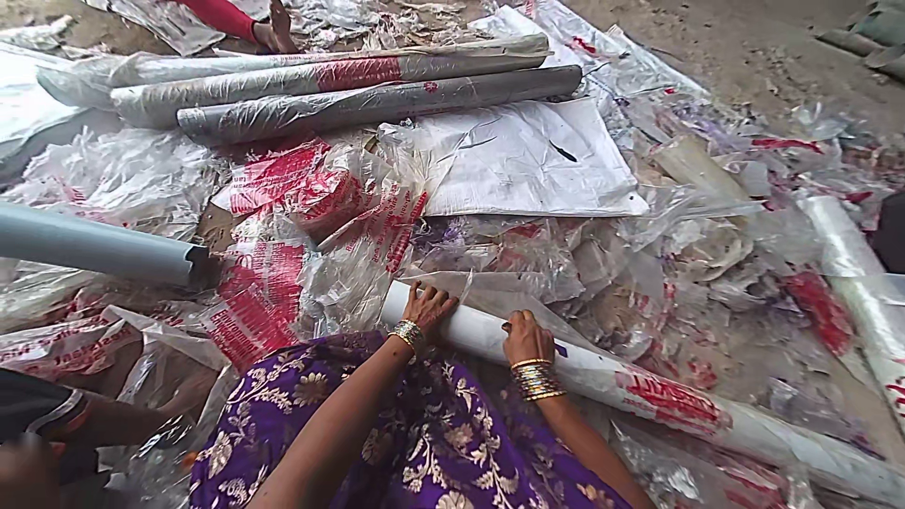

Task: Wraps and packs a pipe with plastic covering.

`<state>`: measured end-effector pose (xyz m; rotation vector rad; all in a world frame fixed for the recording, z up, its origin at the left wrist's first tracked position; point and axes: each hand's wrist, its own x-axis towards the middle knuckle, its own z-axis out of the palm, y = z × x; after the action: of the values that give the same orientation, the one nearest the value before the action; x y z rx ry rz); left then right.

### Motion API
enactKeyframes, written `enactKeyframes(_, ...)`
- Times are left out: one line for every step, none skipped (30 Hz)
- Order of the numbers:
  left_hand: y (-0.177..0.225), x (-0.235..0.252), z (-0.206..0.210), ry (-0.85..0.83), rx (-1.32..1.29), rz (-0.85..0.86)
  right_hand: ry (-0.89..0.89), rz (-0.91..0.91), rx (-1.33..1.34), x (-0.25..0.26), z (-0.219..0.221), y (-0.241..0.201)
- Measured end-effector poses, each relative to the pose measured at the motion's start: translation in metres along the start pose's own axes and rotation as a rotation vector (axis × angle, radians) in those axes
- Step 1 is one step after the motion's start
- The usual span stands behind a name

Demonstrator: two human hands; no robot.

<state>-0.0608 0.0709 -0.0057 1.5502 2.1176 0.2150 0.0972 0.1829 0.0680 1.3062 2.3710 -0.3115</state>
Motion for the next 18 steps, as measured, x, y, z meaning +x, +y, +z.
enactKeyframes(0.001, -0.001, 0.0, 0.001, -0.001, 0.003, 0.031, 0.0, -0.016, 0.002, 0.001, 0.003)
enactKeyframes(0.001, -0.001, 0.0, 0.001, 0.003, 0.006, 0.075, -0.006, -0.028, 0.004, 0.001, 0.006)
enactKeyframes(0.001, -0.002, 0.0, -0.005, 0.007, 0.006, 0.127, -0.02, -0.033, 0.006, 0.003, 0.009)
enactKeyframes(0.0, -0.002, -0.002, -0.01, 0.008, 0.004, 0.198, -0.047, -0.027, 0.009, 0.005, 0.012)
enactKeyframes(0.001, -0.001, -0.004, -0.01, 0.005, 0.003, 0.297, -0.094, -0.005, 0.011, 0.01, 0.017)
enactKeyframes(0.001, -0.002, -0.004, -0.006, -0.003, 0.005, 0.38, -0.149, 0.04, 0.013, 0.013, 0.022)
enactKeyframes(0.002, -0.002, -0.004, 0.0, -0.01, 0.004, 0.422, -0.201, 0.115, 0.015, 0.012, 0.027)
enactKeyframes(0.002, -0.001, -0.003, 0.001, -0.017, 0.002, 0.418, -0.23, 0.227, 0.015, 0.006, 0.032)
enactKeyframes(0.002, -0.001, -0.003, -0.001, -0.015, -0.003, 0.413, -0.233, 0.369, 0.015, -0.002, 0.039)
enactKeyframes(0.002, -0.002, -0.003, -0.004, -0.022, -0.006, 0.447, -0.215, 0.497, 0.013, -0.009, 0.045)
enactKeyframes(0.003, -0.002, -0.004, -0.012, -0.023, -0.009, 0.476, -0.177, 0.59, 0.012, -0.014, 0.052)
enactKeyframes(0.003, -0.002, -0.005, -0.017, -0.024, -0.011, 0.477, -0.137, 0.624, 0.01, -0.016, 0.059)
enactKeyframes(0.003, -0.002, -0.006, -0.009, -0.043, -0.01, 0.447, -0.114, 0.613, 0.008, -0.015, 0.063)
enactKeyframes(0.004, -0.003, -0.006, -0.002, -0.056, -0.011, 0.374, -0.099, 0.578, 0.004, -0.011, 0.066)
enactKeyframes(0.005, -0.003, -0.007, -0.007, -0.054, -0.014, 0.277, -0.086, 0.533, 0.001, -0.003, 0.065)
enactKeyframes(0.005, -0.002, -0.007, -0.013, -0.049, -0.017, 0.2, -0.086, 0.496, -0.002, 0.008, 0.061)
enactKeyframes(0.005, -0.001, -0.008, -0.024, -0.037, -0.019, 0.156, -0.096, 0.484, -0.005, 0.02, 0.053)
enactKeyframes(0.004, -0.001, -0.006, -0.027, -0.022, -0.024, 0.156, -0.125, 0.482, -0.01, 0.031, 0.044)
